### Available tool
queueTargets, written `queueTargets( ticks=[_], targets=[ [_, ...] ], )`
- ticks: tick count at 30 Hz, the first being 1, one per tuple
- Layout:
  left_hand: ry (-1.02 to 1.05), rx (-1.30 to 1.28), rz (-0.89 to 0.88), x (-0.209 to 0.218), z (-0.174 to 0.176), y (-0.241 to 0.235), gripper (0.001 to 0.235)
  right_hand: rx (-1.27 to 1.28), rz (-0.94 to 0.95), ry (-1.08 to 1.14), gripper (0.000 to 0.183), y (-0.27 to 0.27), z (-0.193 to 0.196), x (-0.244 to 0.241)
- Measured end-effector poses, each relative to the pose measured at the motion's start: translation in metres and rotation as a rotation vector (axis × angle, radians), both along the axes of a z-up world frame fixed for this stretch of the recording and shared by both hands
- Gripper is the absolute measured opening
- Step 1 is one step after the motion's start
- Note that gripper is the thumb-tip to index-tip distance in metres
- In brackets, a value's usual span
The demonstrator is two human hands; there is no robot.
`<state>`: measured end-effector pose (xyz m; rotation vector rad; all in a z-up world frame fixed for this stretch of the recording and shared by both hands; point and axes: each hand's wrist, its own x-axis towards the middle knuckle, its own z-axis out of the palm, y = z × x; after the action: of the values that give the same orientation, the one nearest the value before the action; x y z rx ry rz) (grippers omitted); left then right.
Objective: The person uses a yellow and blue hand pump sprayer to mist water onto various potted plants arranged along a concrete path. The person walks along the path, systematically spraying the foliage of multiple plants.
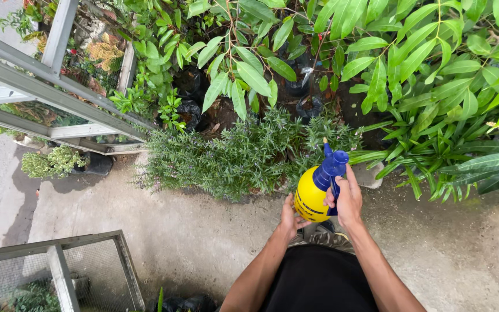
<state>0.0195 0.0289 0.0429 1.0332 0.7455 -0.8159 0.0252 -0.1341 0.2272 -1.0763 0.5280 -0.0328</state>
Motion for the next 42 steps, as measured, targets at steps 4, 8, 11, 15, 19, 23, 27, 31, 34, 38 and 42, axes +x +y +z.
queueTargets(
  ticks=[4, 8, 11, 15, 19, 23, 27, 31, 34, 38, 42],
  targets=[
    [-0.005, -0.001, -0.04, -0.002, 0.005, 0.001, 0.077, 0.005, 0.002, -0.015, 0.065, 0.0, -0.003, 0.003],
    [0.004, 0.004, -0.08, -0.008, 0.014, 0.001, 0.074, 0.001, 0.014, 0.002, 0.061, 0.001, 0.001, 0.001],
    [0.006, -0.003, -0.103, -0.011, 0.017, 0.002, 0.074, -0.015, 0.028, 0.008, 0.059, 0.003, 0.004, 0.001],
    [0.016, 0.005, -0.131, -0.019, 0.018, 0.003, 0.072, -0.022, 0.044, 0.017, 0.059, 0.005, 0.005, -0.001],
    [0.011, 0.024, -0.161, -0.028, 0.017, 0.006, 0.074, -0.006, 0.049, 0.089, 0.056, 0.007, 0.007, -0.004],
    [0.041, 0.056, -0.186, -0.031, 0.014, 0.007, 0.075, -0.01, 0.071, 0.079, 0.053, 0.007, 0.006, -0.002],
    [0.07, 0.066, -0.197, -0.034, 0.011, 0.006, 0.077, 0.013, 0.073, 0.116, 0.049, 0.007, 0.003, -0.001],
    [0.083, 0.086, -0.185, -0.037, 0.011, 0.006, 0.076, -0.008, 0.087, 0.088, 0.05, 0.008, 0.0, -0.004],
    [0.076, 0.075, -0.169, -0.035, 0.012, 0.006, 0.077, -0.004, 0.08, 0.093, 0.052, 0.009, -0.002, -0.005],
    [0.044, 0.059, -0.182, -0.037, 0.014, 0.008, 0.077, -0.004, 0.07, 0.068, 0.055, 0.011, -0.002, -0.007],
    [-0.008, 0.044, -0.165, -0.031, 0.015, 0.008, 0.078, 0.022, 0.066, 0.086, 0.056, 0.01, 0.001, -0.005]
  ],
)
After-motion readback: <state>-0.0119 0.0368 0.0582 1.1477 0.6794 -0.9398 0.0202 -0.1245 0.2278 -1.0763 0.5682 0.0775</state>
